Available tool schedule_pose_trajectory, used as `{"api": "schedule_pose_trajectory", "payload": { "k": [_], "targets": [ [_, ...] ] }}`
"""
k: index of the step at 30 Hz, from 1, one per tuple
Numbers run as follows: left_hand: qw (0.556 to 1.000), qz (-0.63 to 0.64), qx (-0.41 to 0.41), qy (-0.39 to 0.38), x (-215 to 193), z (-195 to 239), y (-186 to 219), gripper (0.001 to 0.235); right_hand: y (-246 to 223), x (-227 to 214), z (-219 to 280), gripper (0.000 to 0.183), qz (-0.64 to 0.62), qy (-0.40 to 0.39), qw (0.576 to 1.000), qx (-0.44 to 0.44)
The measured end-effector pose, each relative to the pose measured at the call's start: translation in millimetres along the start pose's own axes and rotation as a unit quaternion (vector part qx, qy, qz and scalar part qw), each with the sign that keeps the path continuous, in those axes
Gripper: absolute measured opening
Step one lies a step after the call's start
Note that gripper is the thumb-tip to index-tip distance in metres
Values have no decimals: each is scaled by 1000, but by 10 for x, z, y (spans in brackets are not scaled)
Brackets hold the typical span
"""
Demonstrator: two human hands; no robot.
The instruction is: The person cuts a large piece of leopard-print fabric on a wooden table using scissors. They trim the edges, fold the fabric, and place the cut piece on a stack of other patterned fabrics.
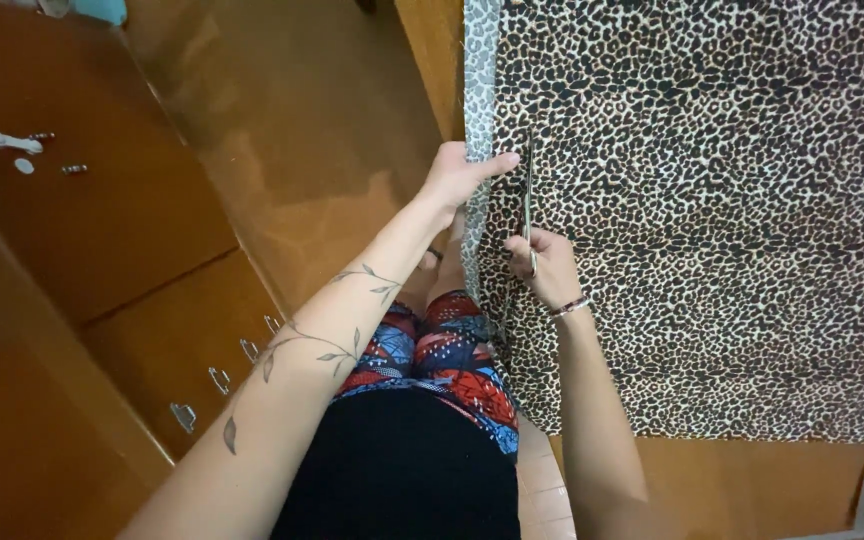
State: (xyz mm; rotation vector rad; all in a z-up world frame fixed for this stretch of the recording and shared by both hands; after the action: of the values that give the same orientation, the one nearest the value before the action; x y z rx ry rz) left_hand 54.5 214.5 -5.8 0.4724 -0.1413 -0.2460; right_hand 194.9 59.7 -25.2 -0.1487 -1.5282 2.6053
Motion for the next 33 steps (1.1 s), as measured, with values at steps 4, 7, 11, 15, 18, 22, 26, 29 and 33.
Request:
{"api": "schedule_pose_trajectory", "payload": {
  "k": [4, 7, 11, 15, 18, 22, 26, 29, 33],
  "targets": [
    [1000, -9, -8, 3, 25, -29, -3, 31, -43, 58, 21, 43, 23, 13, 999, -22],
    [1000, 9, -12, -3, -2, -58, -30, 31, -137, 93, 39, 49, 22, 18, 999, -41],
    [1000, 16, -22, -12, -43, -248, -175, 32, -156, 98, 55, 50, 16, 24, 999, -45],
    [1000, 16, -23, -13, -53, -270, -171, 33, -204, 110, 61, 47, 0, 32, 999, -39],
    [1000, 11, -18, -7, -63, -356, -230, 33, -287, 117, 51, 48, -2, 23, 999, -32],
    [1000, 8, -21, 2, -138, -333, -229, 33, -235, 38, -4, 48, 66, -1, 997, -38],
    [1000, -9, -26, 10, -215, -259, -157, 35, -198, -8, -150, 47, 109, -13, 994, -23],
    [999, 12, -31, 1, -202, -428, -290, 32, -305, 8, -242, 43, 81, -9, 997, -12],
    [996, 74, -41, -23, -6, -534, -394, 28, -308, -18, -300, 37, 38, -11, 999, 13]
  ]
}}
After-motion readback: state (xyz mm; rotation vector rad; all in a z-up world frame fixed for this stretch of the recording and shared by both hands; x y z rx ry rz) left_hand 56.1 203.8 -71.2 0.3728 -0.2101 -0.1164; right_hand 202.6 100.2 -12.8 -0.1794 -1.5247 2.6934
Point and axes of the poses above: each hand's wrist, its own z-axis away from the middle knuckle, its own x-axis out of the palm, y = z × x, the point moved 2 cm from there along -z, towards the middle knuckle, and after that the axes turned 14 degrees about -x, right-handed, at the moved point
